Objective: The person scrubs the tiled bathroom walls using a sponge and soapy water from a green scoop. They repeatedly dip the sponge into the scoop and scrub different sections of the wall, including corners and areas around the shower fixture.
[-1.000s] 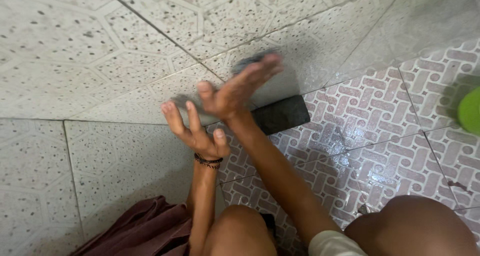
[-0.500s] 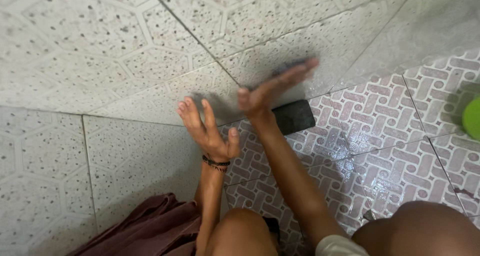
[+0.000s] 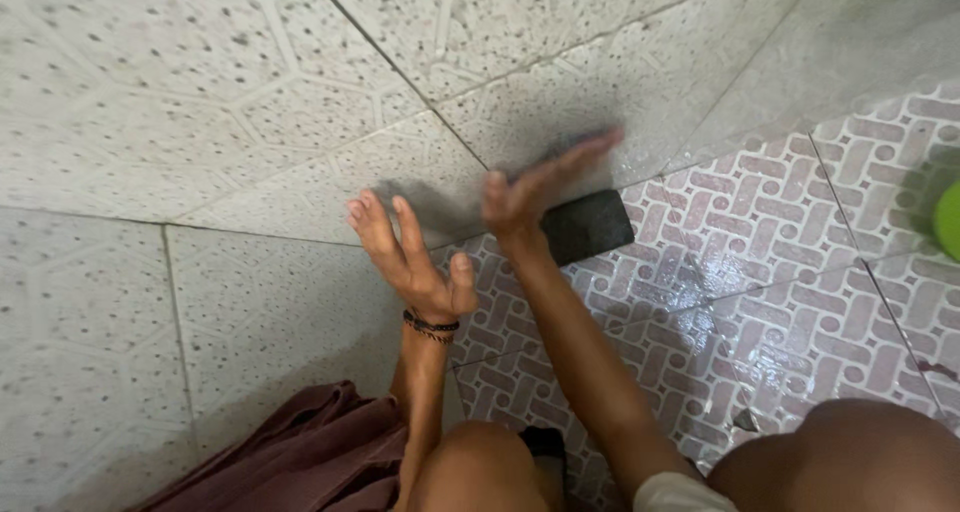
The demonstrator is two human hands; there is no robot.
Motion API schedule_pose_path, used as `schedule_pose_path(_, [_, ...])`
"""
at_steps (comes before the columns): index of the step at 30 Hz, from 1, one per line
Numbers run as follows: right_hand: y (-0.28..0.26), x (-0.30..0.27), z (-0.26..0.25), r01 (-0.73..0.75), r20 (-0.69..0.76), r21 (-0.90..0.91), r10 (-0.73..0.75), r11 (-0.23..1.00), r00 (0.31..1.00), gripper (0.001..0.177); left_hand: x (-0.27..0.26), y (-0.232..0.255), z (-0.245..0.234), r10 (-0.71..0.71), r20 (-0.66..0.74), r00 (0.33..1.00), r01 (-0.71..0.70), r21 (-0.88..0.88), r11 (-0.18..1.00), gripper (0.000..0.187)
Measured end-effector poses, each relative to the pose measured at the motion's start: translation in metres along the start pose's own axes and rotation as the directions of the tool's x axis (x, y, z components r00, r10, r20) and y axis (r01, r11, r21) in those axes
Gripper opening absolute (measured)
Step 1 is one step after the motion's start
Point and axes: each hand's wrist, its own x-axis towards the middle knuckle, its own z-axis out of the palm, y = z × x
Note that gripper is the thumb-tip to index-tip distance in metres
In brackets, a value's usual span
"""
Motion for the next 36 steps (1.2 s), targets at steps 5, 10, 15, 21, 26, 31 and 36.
schedule_pose_path(5, [-0.050,0.017,0.038,0.170,-0.014,-0.117,-0.173,0.978,0.985,0.101,0.002,0.002,0.007,0.049,0.010,0.999,-0.049,0.009,0.999,0.071])
schedule_pose_path(10, [0.009,-0.098,0.009,0.145,0.340,-0.172,-0.080,0.974,0.937,0.084,0.010,0.008,0.004,0.048,0.025,0.999,-0.048,-0.006,0.999,0.071])
schedule_pose_path(15, [0.043,-0.117,-0.010,-0.565,0.186,-0.141,0.582,0.813,0.791,0.088,0.003,0.014,0.005,-0.004,0.083,0.997,0.005,-0.015,1.000,0.074])
schedule_pose_path(21, [0.016,-0.029,0.006,-0.253,0.023,-0.013,0.253,0.967,0.967,0.091,0.002,0.010,0.008,0.006,0.131,0.991,-0.004,-0.017,1.000,0.075])
schedule_pose_path(26, [-0.019,-0.088,-0.002,-0.047,0.314,-0.085,0.072,0.995,0.947,0.100,-0.001,0.012,0.017,0.070,0.136,0.988,-0.064,-0.048,0.997,0.076])
schedule_pose_path(31, [0.066,-0.065,-0.017,-0.675,0.034,-0.036,0.676,0.737,0.736,0.101,0.006,0.003,0.011,0.045,0.085,0.995,-0.044,-0.014,0.999,0.075])
schedule_pose_path(36, [0.117,0.068,-0.017,-0.263,-0.322,0.189,0.313,0.946,0.894,0.088,0.004,0.008,0.021,0.105,0.183,0.978,-0.099,-0.040,0.994,0.075])
